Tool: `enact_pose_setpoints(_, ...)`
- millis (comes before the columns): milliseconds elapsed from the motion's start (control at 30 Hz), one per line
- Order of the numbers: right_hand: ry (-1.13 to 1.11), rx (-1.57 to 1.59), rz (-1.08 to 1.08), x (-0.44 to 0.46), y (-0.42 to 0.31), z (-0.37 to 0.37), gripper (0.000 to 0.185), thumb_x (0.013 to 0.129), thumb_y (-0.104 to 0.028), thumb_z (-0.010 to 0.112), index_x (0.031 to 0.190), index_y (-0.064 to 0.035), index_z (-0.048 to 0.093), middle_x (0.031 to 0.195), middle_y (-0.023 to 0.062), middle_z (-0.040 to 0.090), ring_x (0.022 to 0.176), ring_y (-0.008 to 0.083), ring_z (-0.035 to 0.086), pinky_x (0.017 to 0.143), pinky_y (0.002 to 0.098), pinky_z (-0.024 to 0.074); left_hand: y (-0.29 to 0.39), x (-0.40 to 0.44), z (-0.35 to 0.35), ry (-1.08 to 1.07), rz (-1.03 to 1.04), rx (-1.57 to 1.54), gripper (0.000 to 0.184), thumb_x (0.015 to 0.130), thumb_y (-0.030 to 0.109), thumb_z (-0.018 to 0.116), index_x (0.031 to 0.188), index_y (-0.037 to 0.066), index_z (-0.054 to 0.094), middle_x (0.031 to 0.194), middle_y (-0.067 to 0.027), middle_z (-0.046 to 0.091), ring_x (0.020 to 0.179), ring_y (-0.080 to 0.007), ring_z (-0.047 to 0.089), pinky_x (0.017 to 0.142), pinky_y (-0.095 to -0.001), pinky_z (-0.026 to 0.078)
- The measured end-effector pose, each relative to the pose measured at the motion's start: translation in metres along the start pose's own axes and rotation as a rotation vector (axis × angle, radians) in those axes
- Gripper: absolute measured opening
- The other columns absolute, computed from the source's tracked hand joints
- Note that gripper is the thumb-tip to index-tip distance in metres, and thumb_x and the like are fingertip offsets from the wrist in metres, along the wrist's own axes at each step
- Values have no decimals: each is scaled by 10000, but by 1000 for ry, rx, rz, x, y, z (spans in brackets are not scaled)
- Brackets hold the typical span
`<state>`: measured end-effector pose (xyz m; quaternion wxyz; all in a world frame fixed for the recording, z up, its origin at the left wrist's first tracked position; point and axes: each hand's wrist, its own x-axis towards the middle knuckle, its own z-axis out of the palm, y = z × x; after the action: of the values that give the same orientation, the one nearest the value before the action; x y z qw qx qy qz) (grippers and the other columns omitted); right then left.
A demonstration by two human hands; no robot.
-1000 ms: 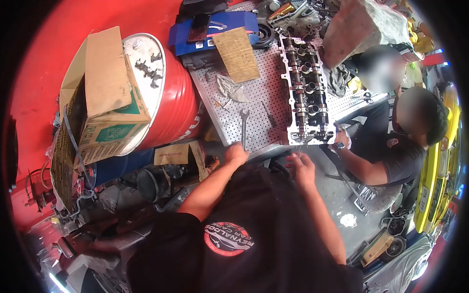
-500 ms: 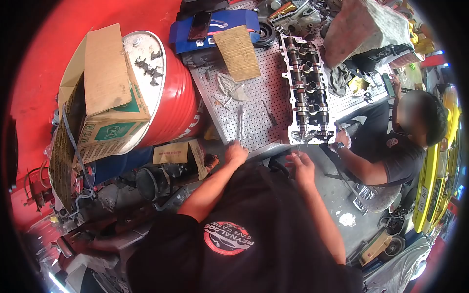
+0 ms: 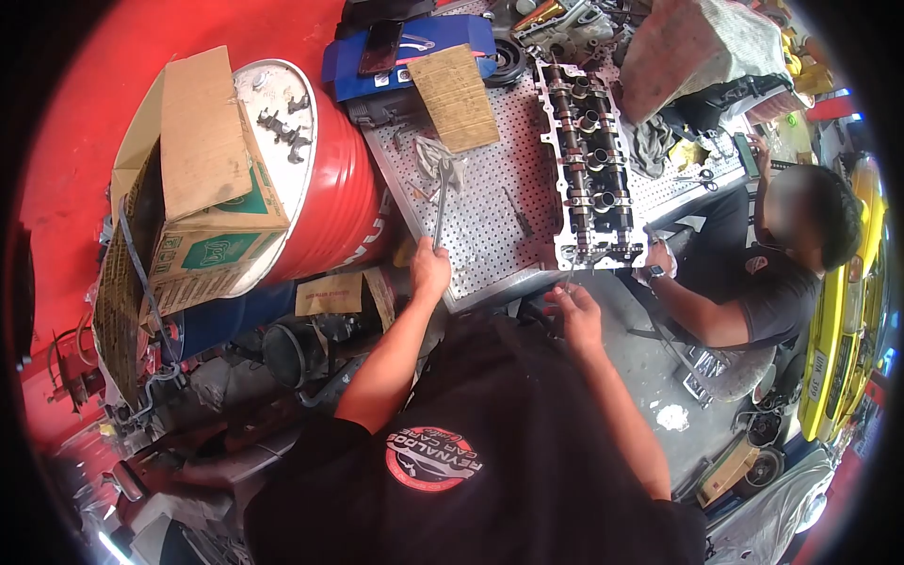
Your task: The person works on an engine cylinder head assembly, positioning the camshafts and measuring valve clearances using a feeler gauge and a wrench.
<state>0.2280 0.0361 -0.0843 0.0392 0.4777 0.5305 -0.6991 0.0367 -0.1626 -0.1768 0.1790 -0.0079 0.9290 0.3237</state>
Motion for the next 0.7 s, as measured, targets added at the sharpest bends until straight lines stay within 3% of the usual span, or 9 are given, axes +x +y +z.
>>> enact_pose_setpoints(100,1,31,-37,-3,1,1,335,968,-258,607,1176,3,580,983,100,693,764,135,637,639,260,480,9,7,-4,12,19,-41,235,893,168,545,1035,-19,547,923,-300,658,905,-476,635,804,-529,496)
enact_pose_setpoints(300,23,-9,24,-9,3,2,249,988,-260,582,1138,-62,597,886,38,672,702,99,589,631,248,470,13,61,10,9,-97,-305,242,893,176,573,1007,-36,589,952,-281,658,951,-446,636,828,-492,484)
enact_pose_setpoints(500,13,19,-10,-8,4,3,309,970,-248,601,1170,-12,583,916,77,676,704,119,607,595,252,485,36,110,9,23,-127,-452,224,902,178,577,954,-37,608,939,-260,661,943,-405,643,852,-466,477)
enact_pose_setpoints(700,39,40,0,-14,3,1,249,986,-250,583,1138,-54,596,890,44,675,702,106,598,633,248,471,61,105,-10,-6,-170,-462,196,915,156,568,897,-36,604,784,-215,659,701,-333,671,642,-449,517)
